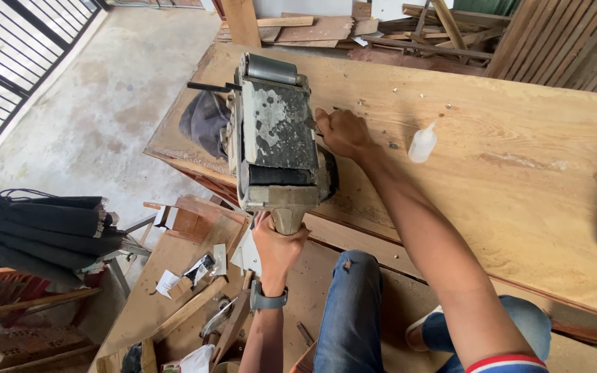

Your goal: Cleaning and maintaining a handheld belt sander by removing the belt and cleaning the internal rollers with a scraper and cleaning fluid.

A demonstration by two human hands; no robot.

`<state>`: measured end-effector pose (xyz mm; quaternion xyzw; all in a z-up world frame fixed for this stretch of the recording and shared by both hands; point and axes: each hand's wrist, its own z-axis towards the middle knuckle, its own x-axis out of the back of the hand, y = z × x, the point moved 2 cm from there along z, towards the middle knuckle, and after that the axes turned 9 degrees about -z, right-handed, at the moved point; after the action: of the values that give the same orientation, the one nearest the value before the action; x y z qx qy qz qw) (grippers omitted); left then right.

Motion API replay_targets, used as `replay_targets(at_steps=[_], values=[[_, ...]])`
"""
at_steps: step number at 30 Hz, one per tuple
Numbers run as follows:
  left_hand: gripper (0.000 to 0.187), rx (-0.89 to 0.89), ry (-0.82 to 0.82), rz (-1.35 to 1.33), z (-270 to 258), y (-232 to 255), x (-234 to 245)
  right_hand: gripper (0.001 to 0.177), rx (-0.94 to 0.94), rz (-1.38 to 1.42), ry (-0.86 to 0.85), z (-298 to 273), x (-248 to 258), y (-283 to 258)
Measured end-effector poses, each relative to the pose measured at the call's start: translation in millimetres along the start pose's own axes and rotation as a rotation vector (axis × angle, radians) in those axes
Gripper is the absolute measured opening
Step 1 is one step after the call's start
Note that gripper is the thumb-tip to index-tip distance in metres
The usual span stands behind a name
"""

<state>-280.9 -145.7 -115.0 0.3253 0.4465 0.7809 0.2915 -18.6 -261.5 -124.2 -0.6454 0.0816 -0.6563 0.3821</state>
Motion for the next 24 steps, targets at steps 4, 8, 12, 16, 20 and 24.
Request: replay_targets(at_steps=[4, 8, 12, 16, 20, 24], values=[[0.025, -0.004, 0.009, 0.048, -1.9, -1.2, -2.1, 0.067, -0.037, -0.115, 0.070, 1.5, 14.5, -9.3], [0.026, 0.022, 0.017, 0.046, -2.7, -7.7, -0.4, 0.080, -0.108, -0.103, 0.013, 18.3, 9.5, -12.8], [0.025, 0.040, -0.008, 0.042, -4.9, -15.4, 1.8, 0.080, -0.086, -0.137, 0.021, 14.1, 11.0, -11.4], [0.022, 0.065, -0.002, 0.017, -3.4, -10.3, 2.4, 0.081, -0.072, -0.108, 0.013, 11.5, 9.6, -11.3], [0.022, 0.063, -0.011, 0.013, -2.1, -8.6, 4.3, 0.082, -0.046, -0.021, 0.013, 5.2, 10.8, -11.0], [0.019, 0.051, -0.001, 0.010, -1.2, -6.4, 5.9, 0.087, -0.043, 0.005, 0.019, 8.0, -3.7, 0.6]])
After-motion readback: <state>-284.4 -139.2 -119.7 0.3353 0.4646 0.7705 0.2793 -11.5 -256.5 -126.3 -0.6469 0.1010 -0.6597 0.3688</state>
